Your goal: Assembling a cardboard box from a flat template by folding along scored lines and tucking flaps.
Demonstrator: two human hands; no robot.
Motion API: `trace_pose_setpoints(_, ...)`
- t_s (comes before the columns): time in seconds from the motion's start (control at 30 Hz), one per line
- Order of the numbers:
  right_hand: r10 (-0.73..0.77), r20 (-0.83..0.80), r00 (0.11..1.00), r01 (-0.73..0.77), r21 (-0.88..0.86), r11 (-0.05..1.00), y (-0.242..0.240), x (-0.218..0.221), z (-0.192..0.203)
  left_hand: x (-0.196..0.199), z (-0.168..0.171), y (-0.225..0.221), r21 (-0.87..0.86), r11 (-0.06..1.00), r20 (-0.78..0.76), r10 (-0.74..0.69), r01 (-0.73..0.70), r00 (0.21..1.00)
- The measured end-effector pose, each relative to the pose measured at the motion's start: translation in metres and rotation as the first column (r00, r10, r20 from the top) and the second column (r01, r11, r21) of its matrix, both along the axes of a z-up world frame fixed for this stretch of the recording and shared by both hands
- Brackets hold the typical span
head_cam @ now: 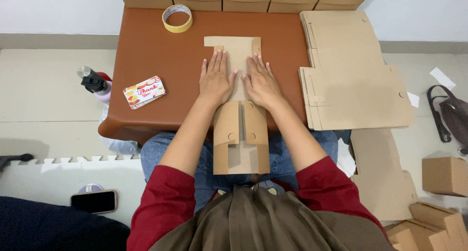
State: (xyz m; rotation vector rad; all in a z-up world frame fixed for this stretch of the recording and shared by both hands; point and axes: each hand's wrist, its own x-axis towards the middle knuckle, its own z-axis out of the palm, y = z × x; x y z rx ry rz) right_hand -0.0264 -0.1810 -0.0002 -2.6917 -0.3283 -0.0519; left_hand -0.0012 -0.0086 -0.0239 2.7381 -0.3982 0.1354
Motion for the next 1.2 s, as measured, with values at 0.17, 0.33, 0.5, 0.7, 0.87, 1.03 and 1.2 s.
trace_pose_setpoints(0.17,-0.03,-0.07,0.997,0.035,0.074,0.997,0.001,0.033,-0.003,0.014,0.004,-0.007,0.049,0.994,-0.008,0.096,-0.096,0.995)
trace_pose_setpoints(0.33,-0.073,-0.047,0.996,0.074,0.009,0.997,0.009,0.031,0.0,0.034,-0.007,-0.015,-0.044,0.962,-0.07,0.268,-0.271,0.961)
trace_pose_setpoints(0.5,-0.083,-0.048,0.995,0.083,0.003,0.997,0.011,0.028,0.003,0.043,-0.017,-0.009,-0.207,0.933,-0.051,0.291,-0.296,0.955)
trace_pose_setpoints(0.7,-0.084,-0.069,0.994,0.083,-0.015,0.996,0.008,0.028,0.004,0.017,0.014,-0.004,-0.346,0.932,-0.031,0.106,-0.111,0.994)
trace_pose_setpoints(0.87,-0.093,-0.086,0.992,0.091,-0.027,0.995,0.009,0.033,0.003,0.034,0.004,-0.008,-0.265,0.96,-0.14,0.051,-0.087,0.989)
trace_pose_setpoints(1.03,-0.115,-0.142,0.983,0.114,-0.014,0.993,0.011,0.047,0.014,0.056,0.016,-0.003,-0.227,0.968,-0.248,0.052,-0.11,0.967)
trace_pose_setpoints(1.2,-0.089,-0.208,0.974,0.105,0.068,0.992,-0.001,0.08,0.006,0.111,-0.012,0.02,-0.138,0.99,-0.12,0.005,-0.022,0.993)
